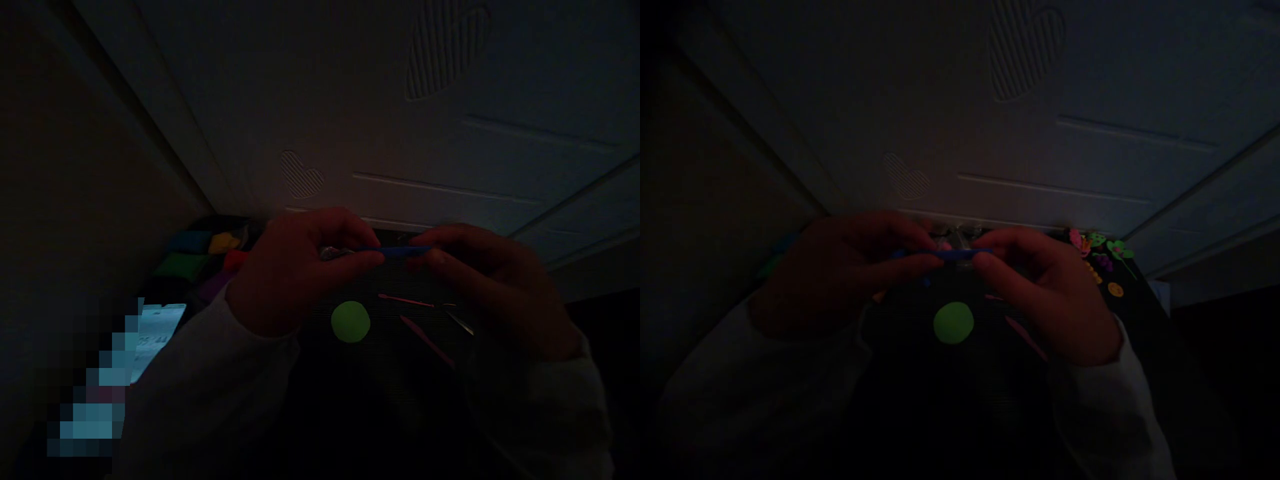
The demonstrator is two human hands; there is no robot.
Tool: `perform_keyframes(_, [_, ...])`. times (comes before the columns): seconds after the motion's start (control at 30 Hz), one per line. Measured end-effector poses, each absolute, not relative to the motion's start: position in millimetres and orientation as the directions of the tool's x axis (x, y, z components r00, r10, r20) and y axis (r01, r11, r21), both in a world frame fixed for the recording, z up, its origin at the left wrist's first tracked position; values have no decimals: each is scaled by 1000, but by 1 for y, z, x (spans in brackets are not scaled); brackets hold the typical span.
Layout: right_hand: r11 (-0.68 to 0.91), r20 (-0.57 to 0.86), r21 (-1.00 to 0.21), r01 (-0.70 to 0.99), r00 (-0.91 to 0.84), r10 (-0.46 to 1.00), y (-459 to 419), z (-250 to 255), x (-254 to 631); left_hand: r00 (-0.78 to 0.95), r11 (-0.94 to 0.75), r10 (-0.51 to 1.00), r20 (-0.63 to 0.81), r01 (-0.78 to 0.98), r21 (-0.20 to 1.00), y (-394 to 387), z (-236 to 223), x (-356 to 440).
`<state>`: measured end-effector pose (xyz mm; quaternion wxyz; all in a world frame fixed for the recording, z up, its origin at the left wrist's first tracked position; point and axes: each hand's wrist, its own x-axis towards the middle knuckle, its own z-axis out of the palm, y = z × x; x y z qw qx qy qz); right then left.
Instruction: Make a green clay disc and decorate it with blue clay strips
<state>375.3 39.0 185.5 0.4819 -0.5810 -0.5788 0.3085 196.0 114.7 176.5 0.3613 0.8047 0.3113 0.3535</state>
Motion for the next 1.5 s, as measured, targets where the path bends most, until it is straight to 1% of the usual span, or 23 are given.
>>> perform_keyframes(0.13, [151,184,-922,357,60,981,43,182,376,590,-541,733,337,206,816,117,177,198])
perform_keyframes(0.2, [124,150,-933,338,53,987,46,175,376,616,-520,724,310,192,832,121,174,200])
perform_keyframes(0.3, [59,74,-967,248,51,996,47,154,374,662,-502,708,246,225,835,130,159,203])
perform_keyframes(0.4, [-44,-40,-990,135,36,999,42,121,368,729,-458,672,131,271,847,138,132,203])
perform_keyframes(0.47, [-138,-138,-986,93,9,990,36,98,363,768,-403,640,8,327,855,140,110,201])
perform_keyframes(0.53, [-215,-217,-974,65,-19,976,29,76,357,783,-363,616,-84,377,852,139,90,198])
perform_keyframes(0.63, [-261,-266,-962,77,-71,961,21,53,353,801,-349,581,-141,402,847,136,66,191])
perform_keyframes(0.73, [-207,-233,-956,210,-108,966,18,44,353,798,-296,577,-173,402,867,133,52,186])
perform_keyframes(0.87, [-141,-193,-901,411,-87,977,17,44,353,753,-96,607,-254,387,917,132,44,184])
perform_keyframes(0.97, [-78,-143,-842,533,-81,986,17,44,351,719,-13,636,-280,373,928,132,41,183])
perform_keyframes(1.1, [35,-23,-763,646,-80,997,18,43,352,701,-18,658,-275,379,925,131,42,183])
perform_keyframes(1.23, [163,94,-707,688,-137,986,21,43,353,695,-43,678,-240,364,931,129,44,183])
perform_keyframes(1.33, [198,131,-692,694,-148,980,21,42,353,695,-91,685,-219,380,920,128,46,183])
perform_keyframes(1.5, [280,176,-636,720,-217,960,18,42,352,693,-152,694,-195,406,901,128,45,183])
